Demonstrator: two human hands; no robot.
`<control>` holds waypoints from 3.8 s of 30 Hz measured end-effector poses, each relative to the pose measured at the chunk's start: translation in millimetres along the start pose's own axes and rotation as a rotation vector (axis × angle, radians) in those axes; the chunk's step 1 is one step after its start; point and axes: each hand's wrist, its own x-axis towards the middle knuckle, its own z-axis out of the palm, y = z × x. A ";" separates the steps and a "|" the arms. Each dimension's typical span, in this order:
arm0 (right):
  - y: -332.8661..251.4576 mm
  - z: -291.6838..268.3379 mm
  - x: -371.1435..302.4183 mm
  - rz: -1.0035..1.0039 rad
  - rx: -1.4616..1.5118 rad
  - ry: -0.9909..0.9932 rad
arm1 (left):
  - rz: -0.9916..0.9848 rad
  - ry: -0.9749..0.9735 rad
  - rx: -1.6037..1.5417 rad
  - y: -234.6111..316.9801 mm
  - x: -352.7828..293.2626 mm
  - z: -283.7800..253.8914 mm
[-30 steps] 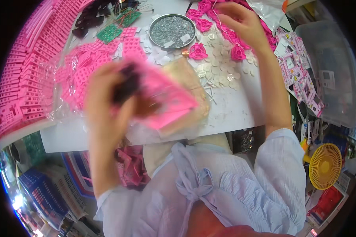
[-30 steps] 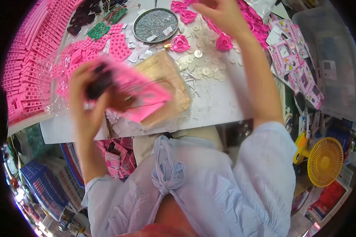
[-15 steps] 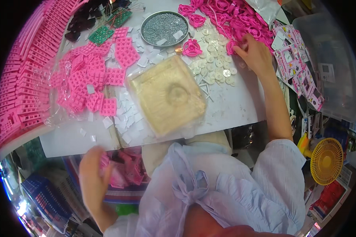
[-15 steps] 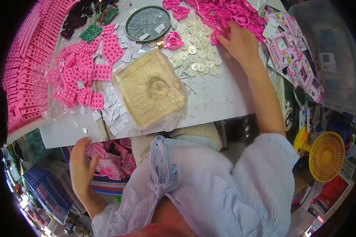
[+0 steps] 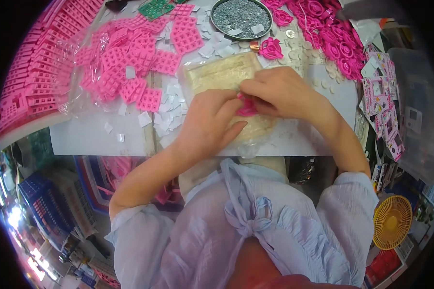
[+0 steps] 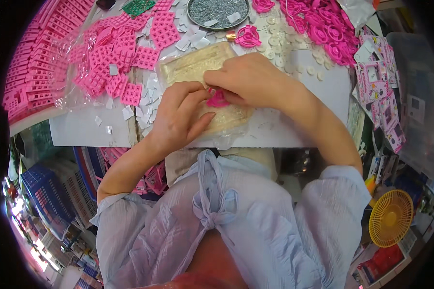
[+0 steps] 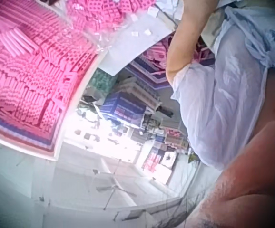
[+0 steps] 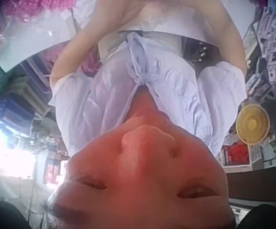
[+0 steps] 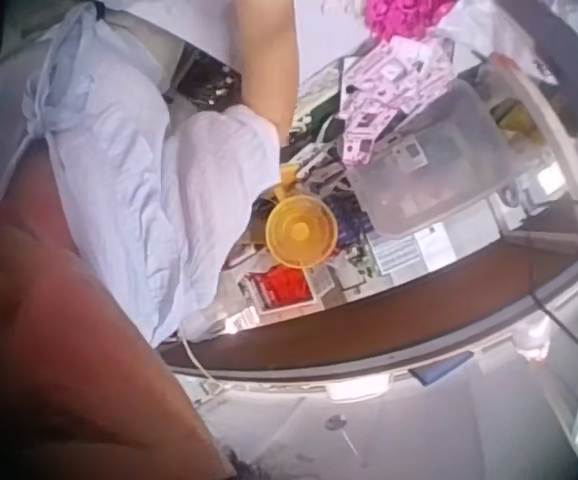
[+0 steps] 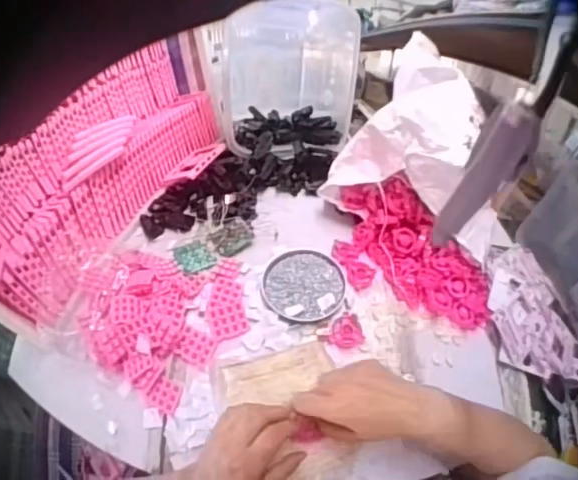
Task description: Assembling a pink toy piggy bank by installing electronic components and attaching decorative parts.
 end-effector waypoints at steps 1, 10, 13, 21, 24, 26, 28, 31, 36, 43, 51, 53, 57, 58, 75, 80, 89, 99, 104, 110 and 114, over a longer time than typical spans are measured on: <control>2.0 4.2 6.9 -0.033 -0.062 -0.049 | 0.013 -0.014 0.014 -2.8 -2.2 3.9; -2.0 6.4 14.5 0.172 0.044 -0.042 | -0.016 -0.333 0.150 5.8 -8.3 0.1; -8.2 -9.9 -4.7 0.274 0.224 0.304 | -0.031 -0.264 -0.093 -18.1 -6.9 -35.9; 27.6 -10.7 -96.3 0.563 0.345 0.632 | -0.269 0.783 0.932 -176.6 21.5 -276.5; 26.2 -9.7 -94.0 0.581 0.344 0.625 | -0.430 0.876 1.215 -233.4 41.2 -345.5; 21.7 -11.8 -87.3 0.591 0.329 0.609 | -0.269 0.861 1.279 -265.8 75.3 -366.9; 12.2 -14.7 -75.2 0.581 0.320 0.587 | -0.547 0.614 1.128 -238.0 136.2 -362.8; -2.4 -16.7 -51.4 0.488 0.354 0.484 | -0.571 0.587 1.220 -300.7 165.9 -392.2; -14.4 -22.9 -65.9 0.520 0.291 0.457 | -0.683 0.489 0.937 -367.7 204.9 -410.4; -8.8 -14.2 -84.9 0.560 0.342 0.536 | -0.048 0.974 1.052 -267.0 170.8 -400.2; -59.1 2.4 39.8 0.252 1.647 0.603 | 0.278 0.542 0.688 -31.9 33.1 -126.6; -64.6 9.7 52.2 0.339 1.710 0.645 | 0.167 0.323 0.472 6.0 4.4 -81.2; -34.7 12.4 2.1 0.390 1.786 0.538 | -0.116 0.289 0.317 50.7 -28.3 -76.1; -32.5 16.0 -11.2 0.399 1.775 0.504 | -0.222 0.412 0.042 45.4 -24.7 -74.9; 158.7 -126.9 -317.5 1.323 -0.654 0.489 | -0.570 0.502 -0.586 7.1 -28.3 -28.3; 179.3 -107.2 -331.5 1.320 -0.715 0.495 | -0.585 0.401 -0.586 11.6 -24.6 -27.9; -10.9 -106.0 -110.7 0.486 -0.090 0.599 | -0.537 0.161 -0.994 24.9 11.6 -7.3; -8.3 -15.9 -28.8 0.334 0.952 0.717 | -0.586 0.404 -1.318 22.6 -2.9 -24.0; -46.0 35.6 6.1 0.286 1.585 0.681 | -0.700 0.644 -0.790 17.1 -3.8 -14.2; -69.8 35.4 11.0 0.194 1.153 0.734 | -0.488 0.499 0.156 19.6 -2.9 -16.6; -72.7 34.7 11.0 0.215 1.088 0.670 | -0.502 0.545 -0.025 9.5 -12.2 -8.1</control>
